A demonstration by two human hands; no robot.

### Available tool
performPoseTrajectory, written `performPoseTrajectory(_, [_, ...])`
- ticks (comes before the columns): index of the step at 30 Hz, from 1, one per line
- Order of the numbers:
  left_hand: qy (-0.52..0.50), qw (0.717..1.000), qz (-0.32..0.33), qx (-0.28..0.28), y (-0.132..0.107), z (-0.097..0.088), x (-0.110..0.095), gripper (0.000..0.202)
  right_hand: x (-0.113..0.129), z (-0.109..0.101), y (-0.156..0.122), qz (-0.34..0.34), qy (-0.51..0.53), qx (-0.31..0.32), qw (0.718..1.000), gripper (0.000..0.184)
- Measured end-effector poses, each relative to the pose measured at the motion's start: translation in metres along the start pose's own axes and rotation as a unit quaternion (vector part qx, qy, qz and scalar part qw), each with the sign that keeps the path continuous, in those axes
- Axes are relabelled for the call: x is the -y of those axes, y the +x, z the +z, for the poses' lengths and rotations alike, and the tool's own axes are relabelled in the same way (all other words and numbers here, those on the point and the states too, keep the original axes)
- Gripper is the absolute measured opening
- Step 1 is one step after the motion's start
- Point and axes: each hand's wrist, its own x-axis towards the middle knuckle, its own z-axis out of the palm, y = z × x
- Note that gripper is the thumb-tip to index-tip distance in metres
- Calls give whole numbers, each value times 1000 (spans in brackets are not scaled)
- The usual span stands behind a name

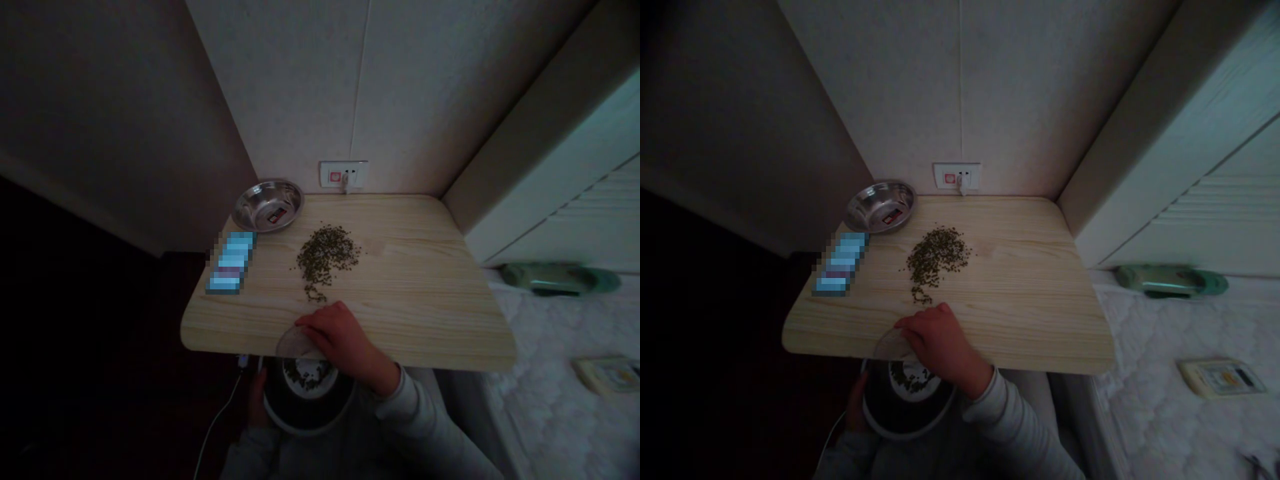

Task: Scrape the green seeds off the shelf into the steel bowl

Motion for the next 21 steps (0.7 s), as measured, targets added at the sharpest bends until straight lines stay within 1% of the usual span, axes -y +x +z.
performPoseTrajectory(3, [-23,999,-45,19,-7,8,-5,15,2,-5,-4,-2,39,-3,999,20])
performPoseTrajectory(4, [-27,997,-62,24,-8,9,-5,15,1,-8,-7,5,57,-10,998,21])
performPoseTrajectory(6, [-23,997,-76,21,-7,7,-4,16,-2,-16,-19,36,91,-39,994,21])
performPoseTrajectory(8, [-4,998,-66,8,-2,2,-1,15,-8,-27,-36,82,106,-89,987,21])
performPoseTrajectory(10, [17,999,-49,-1,3,-4,2,13,-17,-40,-57,124,87,-148,977,20])
performPoseTrajectory(13, [42,999,-11,-16,8,-6,5,12,-30,-57,-88,175,11,-271,946,16])
performPoseTrajectory(14, [44,999,-5,-20,8,-5,5,12,-33,-60,-97,179,-23,-299,937,15])
performPoseTrajectory(15, [44,999,-10,-19,8,-4,5,12,-36,-62,-104,172,-56,-315,932,15])
performPoseTrajectory(17, [34,998,-51,-5,8,0,3,11,-39,-61,-114,148,-114,-309,933,17])
performPoseTrajectory(19, [21,996,-90,16,8,1,2,11,-41,-55,-117,121,-157,-275,941,18])
performPoseTrajectory(21, [15,995,-92,33,10,0,2,11,-42,-49,-117,103,-184,-238,948,19])
